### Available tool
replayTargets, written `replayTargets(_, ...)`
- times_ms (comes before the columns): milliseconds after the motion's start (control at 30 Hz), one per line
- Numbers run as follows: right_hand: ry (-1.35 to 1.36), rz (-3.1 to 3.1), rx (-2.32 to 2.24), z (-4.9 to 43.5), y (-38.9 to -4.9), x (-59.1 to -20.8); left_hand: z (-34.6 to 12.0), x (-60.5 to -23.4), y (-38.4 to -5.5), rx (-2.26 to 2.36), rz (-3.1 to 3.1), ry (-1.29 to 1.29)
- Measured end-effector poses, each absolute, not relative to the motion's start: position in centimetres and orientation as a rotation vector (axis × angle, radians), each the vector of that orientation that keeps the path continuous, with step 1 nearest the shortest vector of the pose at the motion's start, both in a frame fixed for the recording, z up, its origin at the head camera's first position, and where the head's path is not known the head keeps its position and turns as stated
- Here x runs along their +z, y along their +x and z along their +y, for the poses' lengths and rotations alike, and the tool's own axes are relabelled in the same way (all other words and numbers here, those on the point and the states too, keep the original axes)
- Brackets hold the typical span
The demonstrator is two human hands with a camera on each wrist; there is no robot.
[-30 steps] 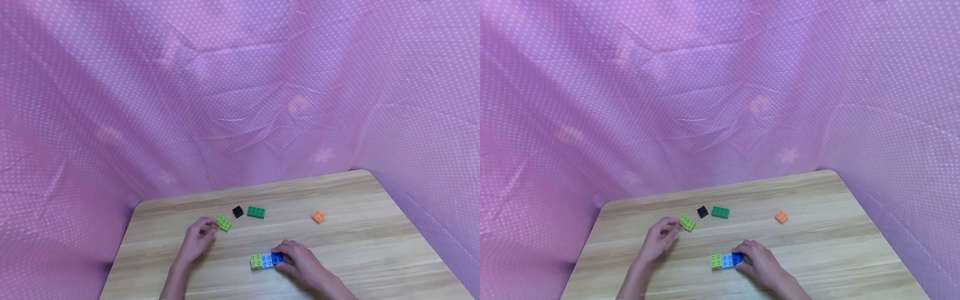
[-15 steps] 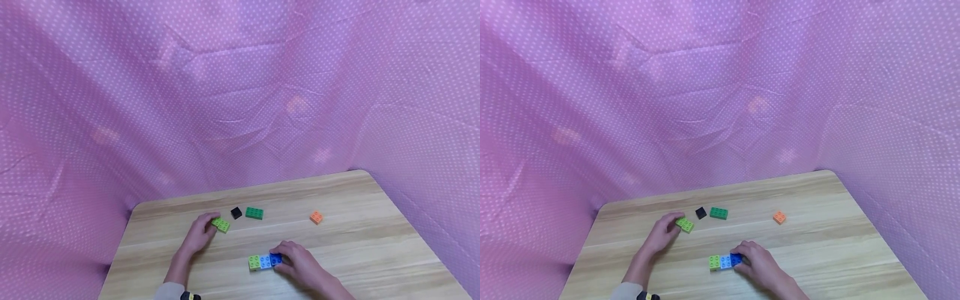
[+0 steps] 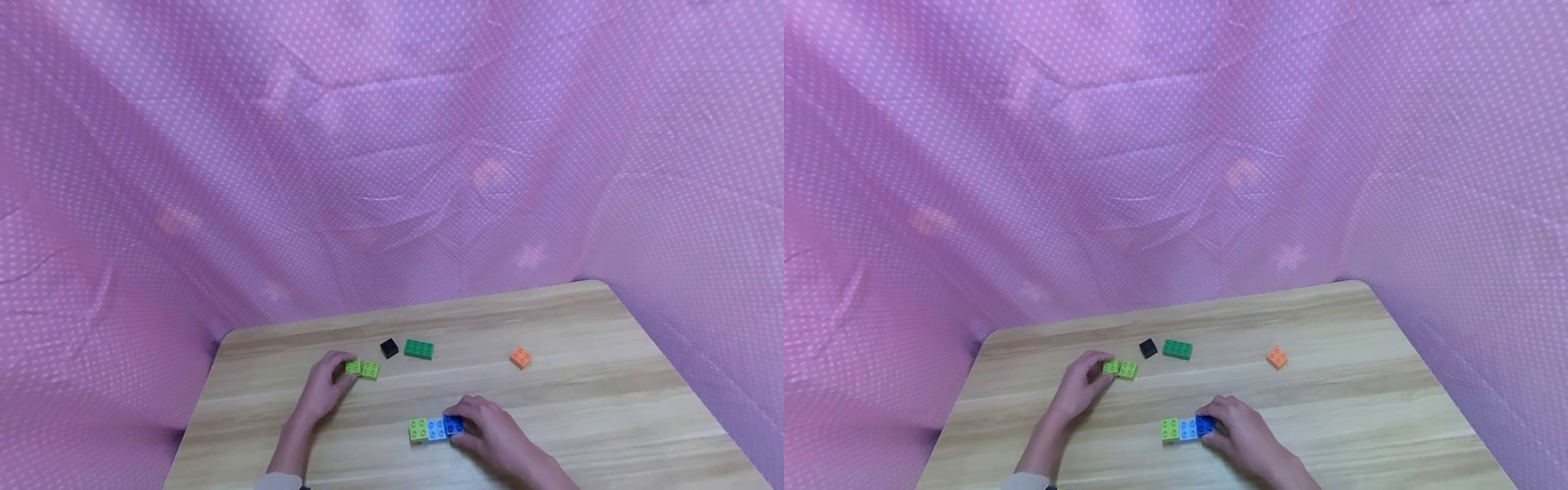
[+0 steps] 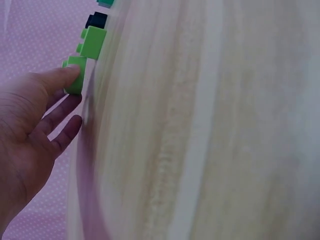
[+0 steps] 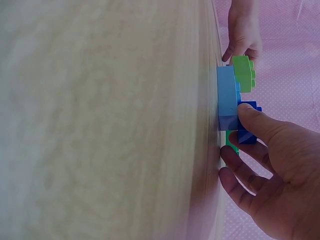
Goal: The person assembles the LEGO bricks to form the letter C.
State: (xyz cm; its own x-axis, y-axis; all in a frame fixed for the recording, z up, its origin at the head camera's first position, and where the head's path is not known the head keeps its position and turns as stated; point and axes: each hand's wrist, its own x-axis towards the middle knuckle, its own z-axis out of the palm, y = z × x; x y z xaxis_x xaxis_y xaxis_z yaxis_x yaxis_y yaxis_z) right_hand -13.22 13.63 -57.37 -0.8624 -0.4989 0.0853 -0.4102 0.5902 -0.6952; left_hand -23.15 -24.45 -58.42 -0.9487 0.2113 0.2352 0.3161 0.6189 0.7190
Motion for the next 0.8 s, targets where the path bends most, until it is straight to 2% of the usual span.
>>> replayTargets(267,-0.793,2.711,-1.118,13.7,-13.2,-57.6,-23.9,-57.5,-21.3,-1.308,-2.729,-0.329)
replayTargets(800,-0.798,2.703,-1.103,14.1,-12.9,-57.7,-17.2,-55.6,-15.8,-1.402,-2.772,-0.587)
